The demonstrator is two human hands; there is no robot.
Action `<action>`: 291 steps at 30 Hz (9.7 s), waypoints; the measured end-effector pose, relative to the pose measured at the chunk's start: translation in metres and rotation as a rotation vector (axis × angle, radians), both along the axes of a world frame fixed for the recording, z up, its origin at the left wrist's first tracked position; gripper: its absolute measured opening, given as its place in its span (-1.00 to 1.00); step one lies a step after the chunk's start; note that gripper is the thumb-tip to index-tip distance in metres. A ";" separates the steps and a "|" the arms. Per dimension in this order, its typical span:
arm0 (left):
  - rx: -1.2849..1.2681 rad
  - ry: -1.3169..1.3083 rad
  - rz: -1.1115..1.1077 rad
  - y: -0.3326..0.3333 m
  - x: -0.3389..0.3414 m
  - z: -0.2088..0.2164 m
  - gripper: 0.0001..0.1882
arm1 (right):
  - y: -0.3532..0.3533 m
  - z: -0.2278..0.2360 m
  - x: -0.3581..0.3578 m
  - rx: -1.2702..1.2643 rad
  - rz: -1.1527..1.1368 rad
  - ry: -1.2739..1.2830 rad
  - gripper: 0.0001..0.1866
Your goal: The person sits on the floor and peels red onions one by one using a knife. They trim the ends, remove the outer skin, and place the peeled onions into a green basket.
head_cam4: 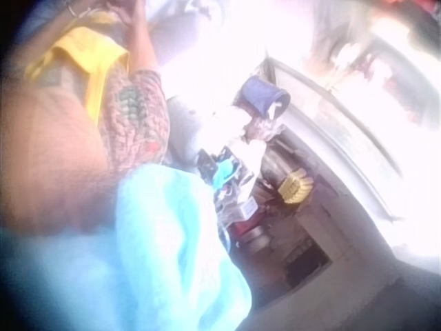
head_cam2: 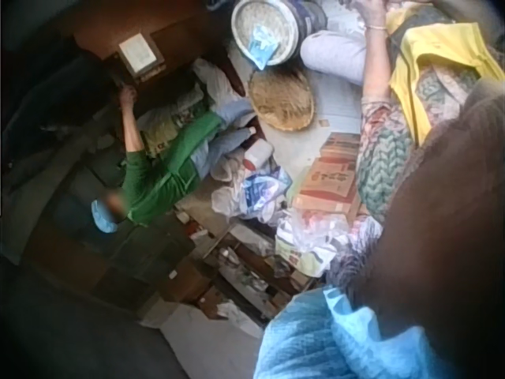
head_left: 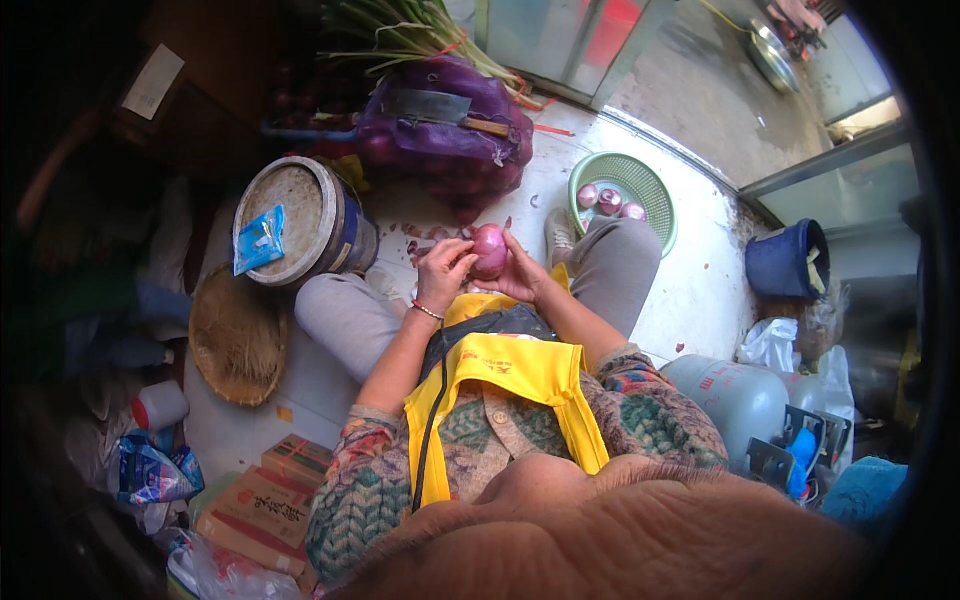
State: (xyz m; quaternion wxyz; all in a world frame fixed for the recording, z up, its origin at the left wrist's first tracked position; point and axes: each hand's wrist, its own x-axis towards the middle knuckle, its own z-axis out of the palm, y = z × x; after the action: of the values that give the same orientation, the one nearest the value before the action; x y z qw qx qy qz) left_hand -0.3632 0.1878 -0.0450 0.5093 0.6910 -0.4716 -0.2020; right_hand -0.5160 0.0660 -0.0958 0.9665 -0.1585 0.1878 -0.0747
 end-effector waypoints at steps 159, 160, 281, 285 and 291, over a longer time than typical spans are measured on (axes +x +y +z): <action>-0.330 1.439 -0.070 0.009 -0.002 -0.022 -0.34 | 0.024 0.026 0.023 -0.564 0.036 0.106 -0.26; -0.346 1.424 -0.072 0.009 -0.003 -0.021 -0.32 | 0.025 0.031 0.023 -0.558 0.020 0.104 -0.27; 0.702 -0.310 -0.006 0.017 0.045 -0.095 -0.47 | -0.008 0.020 -0.015 0.170 -0.301 -0.134 -0.21; 0.771 -0.154 -0.057 0.005 0.051 -0.100 -0.68 | -0.013 0.026 -0.012 0.219 -0.372 -0.109 -0.22; 0.629 -0.017 -0.055 0.020 0.057 -0.114 -0.69 | -0.035 -0.001 0.003 0.105 -0.464 0.024 -0.23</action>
State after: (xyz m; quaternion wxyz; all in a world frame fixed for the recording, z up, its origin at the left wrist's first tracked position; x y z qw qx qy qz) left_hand -0.3065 0.2073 -0.1587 0.2609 0.8033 -0.4086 -0.3459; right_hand -0.5126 0.0310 -0.0965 0.9280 -0.0615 0.2344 -0.2829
